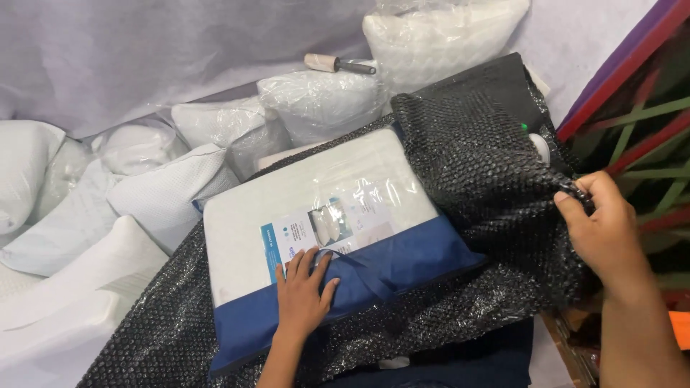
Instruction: The person is preparing a pillow for shipment by placing it in a sleeve and wrapping it with bubble wrap.
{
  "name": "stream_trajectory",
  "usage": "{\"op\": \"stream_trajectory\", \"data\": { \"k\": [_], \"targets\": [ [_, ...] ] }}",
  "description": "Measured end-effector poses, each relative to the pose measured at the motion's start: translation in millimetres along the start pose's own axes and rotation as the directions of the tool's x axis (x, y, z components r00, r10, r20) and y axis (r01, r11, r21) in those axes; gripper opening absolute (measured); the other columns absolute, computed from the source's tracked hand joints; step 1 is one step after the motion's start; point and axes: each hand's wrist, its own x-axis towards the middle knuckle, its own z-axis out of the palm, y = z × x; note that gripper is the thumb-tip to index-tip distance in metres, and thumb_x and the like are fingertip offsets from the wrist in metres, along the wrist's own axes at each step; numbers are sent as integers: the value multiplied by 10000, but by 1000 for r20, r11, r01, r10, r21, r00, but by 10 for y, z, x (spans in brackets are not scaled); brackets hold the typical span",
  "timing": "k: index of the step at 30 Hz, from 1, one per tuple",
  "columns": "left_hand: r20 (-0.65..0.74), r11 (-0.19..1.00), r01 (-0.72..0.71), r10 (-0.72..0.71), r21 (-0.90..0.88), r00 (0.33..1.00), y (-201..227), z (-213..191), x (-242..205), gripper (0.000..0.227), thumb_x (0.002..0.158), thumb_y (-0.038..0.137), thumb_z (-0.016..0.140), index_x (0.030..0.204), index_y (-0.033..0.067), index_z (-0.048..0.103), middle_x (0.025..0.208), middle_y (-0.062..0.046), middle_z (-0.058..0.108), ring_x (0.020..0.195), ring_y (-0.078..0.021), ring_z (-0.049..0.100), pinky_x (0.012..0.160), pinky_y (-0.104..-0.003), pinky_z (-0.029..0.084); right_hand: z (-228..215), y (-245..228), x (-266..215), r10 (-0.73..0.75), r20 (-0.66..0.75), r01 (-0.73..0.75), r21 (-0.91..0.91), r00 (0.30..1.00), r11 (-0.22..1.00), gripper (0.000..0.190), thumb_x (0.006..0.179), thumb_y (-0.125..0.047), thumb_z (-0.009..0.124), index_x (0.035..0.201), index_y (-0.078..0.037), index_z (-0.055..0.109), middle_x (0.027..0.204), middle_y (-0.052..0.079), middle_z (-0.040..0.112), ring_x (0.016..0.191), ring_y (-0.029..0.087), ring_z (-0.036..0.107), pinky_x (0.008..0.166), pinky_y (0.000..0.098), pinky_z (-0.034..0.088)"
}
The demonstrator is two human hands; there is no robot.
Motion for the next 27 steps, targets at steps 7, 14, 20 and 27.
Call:
{"op": "stream_trajectory", "data": {
  "k": [7, 14, 20, 27],
  "targets": [
    [57, 993, 50, -44, -108, 997, 41, -89, 15, 543, 989, 537, 503, 1425, 220, 567, 1535, -24, 471, 1453, -311, 356, 1154, -693, 193, 561, -1077, -775, -561, 65, 504, 365, 825, 783, 131, 824, -22, 598, 847, -75, 480, 1337, 217, 634, 873, 233, 485, 646, 298, 393],
    [152, 851, 230, -179, -471, 972, 129, -459, 111, 289, 971, 329, 549, 1200, 182, 646, 1576, -28, 458, 1448, -289, 427, 1169, -728, 76, 1850, -1115, -1452, -828, 365, 857, 131, 426, 499, 185, 791, 35, 636, 928, -34, 533, 1356, 294, 498, 1296, 470, 479, 1019, 793, 337],
    [19, 847, 155, -169, -508, 985, 374, -548, 471, 508, 947, 538, 549, 1261, 151, 646, 1322, -43, 670, 1277, -272, 588, 1223, -641, 52, 2121, -944, -1584, -820, 393, 846, 161, 417, 508, 149, 838, 114, 558, 946, 11, 556, 1394, 354, 468, 1409, 553, 374, 1067, 862, 205],
    [107, 768, 255, -239, -587, 965, 496, -103, 974, 249, 907, 265, 636, 774, 65, 704, 704, -106, 721, 688, -298, 684, 573, -439, 455, 1466, -629, -1431, -786, 332, 724, 314, 522, 614, 421, 850, -289, 827, 1171, -91, 640, 1634, 200, 322, 1504, 450, 297, 1159, 725, 156]
  ]
}}
